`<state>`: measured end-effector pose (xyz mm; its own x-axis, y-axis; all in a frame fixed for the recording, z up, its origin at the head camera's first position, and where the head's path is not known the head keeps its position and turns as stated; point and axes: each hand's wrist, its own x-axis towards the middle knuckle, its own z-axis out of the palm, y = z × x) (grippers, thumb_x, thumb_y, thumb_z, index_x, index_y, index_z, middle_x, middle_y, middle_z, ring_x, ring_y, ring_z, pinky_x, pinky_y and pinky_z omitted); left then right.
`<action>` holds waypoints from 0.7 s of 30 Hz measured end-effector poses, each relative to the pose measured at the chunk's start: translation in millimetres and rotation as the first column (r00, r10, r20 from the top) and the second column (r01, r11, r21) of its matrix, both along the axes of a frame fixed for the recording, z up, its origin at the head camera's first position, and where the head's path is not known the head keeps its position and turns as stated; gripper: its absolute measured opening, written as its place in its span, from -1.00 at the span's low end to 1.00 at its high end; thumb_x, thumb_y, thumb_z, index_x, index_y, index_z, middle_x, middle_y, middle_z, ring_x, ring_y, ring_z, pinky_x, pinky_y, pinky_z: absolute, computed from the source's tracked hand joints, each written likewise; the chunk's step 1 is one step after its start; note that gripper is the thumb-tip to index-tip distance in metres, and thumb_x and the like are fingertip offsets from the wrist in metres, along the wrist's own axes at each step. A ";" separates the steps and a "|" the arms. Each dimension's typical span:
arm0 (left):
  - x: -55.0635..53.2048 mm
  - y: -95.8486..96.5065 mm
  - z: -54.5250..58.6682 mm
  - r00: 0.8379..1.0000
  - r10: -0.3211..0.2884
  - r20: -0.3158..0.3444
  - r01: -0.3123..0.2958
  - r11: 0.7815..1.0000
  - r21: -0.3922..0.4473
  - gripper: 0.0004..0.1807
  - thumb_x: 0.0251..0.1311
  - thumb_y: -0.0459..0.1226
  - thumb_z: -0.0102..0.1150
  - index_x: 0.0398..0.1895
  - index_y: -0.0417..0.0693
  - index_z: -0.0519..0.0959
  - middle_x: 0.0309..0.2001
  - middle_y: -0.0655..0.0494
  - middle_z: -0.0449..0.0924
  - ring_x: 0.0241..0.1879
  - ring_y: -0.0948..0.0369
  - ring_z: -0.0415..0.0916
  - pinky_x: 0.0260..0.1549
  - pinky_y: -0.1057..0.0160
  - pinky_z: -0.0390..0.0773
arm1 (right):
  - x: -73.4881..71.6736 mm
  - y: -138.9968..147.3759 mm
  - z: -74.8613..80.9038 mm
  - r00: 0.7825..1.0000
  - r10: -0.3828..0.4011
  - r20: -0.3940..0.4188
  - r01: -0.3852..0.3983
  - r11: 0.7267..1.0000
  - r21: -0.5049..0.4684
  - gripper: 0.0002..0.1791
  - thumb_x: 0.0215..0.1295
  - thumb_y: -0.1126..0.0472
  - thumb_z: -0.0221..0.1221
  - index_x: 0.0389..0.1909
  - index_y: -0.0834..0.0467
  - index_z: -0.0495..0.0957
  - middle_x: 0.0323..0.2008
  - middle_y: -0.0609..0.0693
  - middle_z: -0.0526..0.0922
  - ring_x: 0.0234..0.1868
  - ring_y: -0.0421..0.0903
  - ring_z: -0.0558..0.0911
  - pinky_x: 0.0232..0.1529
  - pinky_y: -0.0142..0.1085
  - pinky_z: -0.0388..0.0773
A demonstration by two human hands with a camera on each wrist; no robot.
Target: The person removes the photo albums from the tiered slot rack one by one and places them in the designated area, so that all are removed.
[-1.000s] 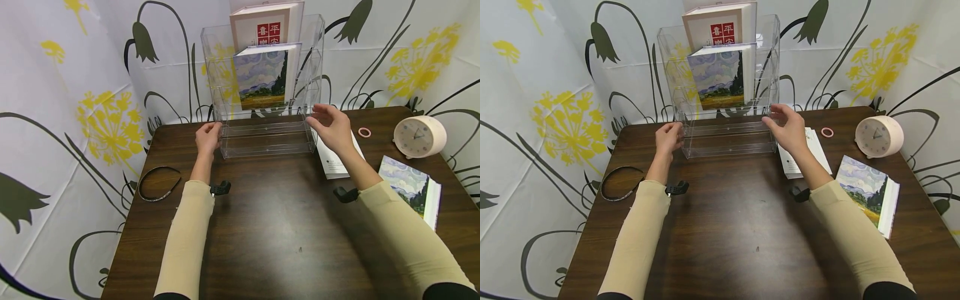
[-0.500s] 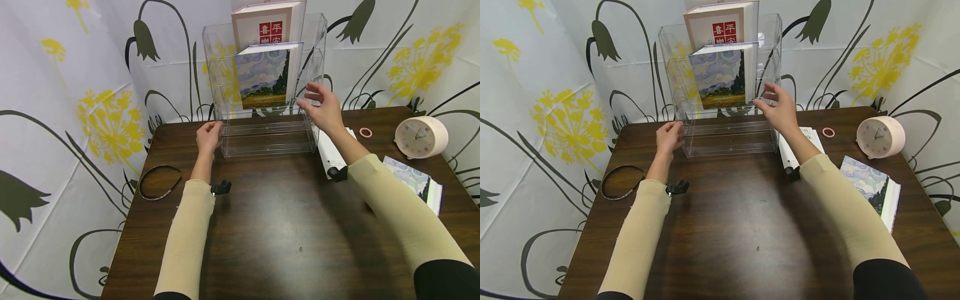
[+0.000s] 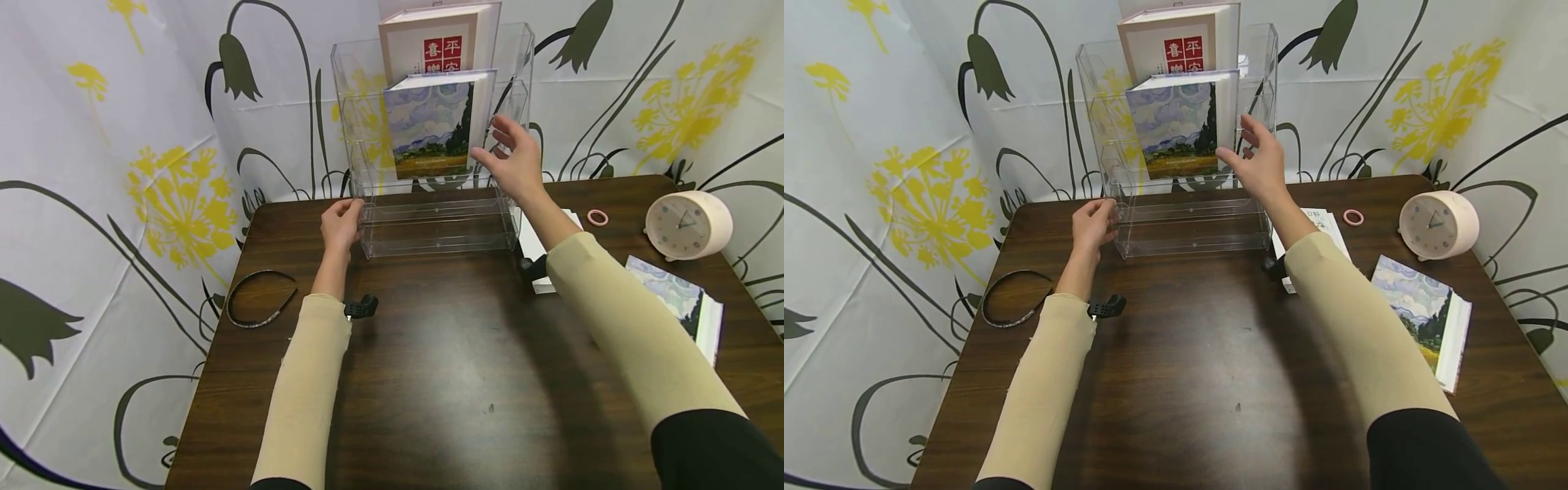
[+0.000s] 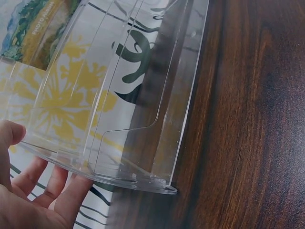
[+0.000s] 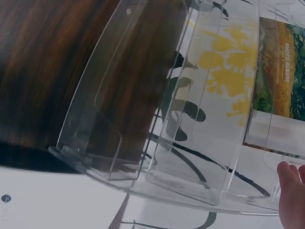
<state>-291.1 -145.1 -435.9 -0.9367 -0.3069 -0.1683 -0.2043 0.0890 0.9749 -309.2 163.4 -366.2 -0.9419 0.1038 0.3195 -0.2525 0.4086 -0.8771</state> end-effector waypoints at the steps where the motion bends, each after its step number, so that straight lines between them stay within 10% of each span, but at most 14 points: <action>1: 0.1 0.1 0.0 1.000 0.001 0.001 -0.001 1.000 -0.001 -0.68 0.22 -0.05 0.23 -0.07 -0.01 0.66 -0.23 0.12 0.55 -0.05 0.07 0.54 -0.14 0.06 0.63 | -1.3 -0.6 0.4 1.000 0.003 0.005 -0.003 1.000 -0.015 -0.21 0.24 0.14 0.35 0.45 0.12 0.24 0.37 -0.01 0.35 0.35 -0.17 0.36 0.29 -0.30 0.33; 21: -0.4 2.2 -1.6 1.000 0.007 -0.015 -0.007 1.000 0.000 -0.67 0.24 -0.04 0.22 -0.08 -0.04 0.66 -0.27 0.14 0.54 -0.11 0.11 0.55 -0.08 -0.03 0.61 | -9.7 -12.1 13.6 0.989 -0.034 0.147 0.027 0.998 0.056 -0.17 0.26 0.04 0.32 0.44 0.15 0.13 0.30 0.10 0.29 0.31 -0.04 0.36 0.26 -0.24 0.37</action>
<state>-291.5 -142.9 -437.5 -0.9369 -0.3137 -0.1542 -0.1903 0.0878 0.9778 -318.8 151.3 -352.6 -0.9759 0.1198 0.1826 -0.1081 0.4612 -0.8807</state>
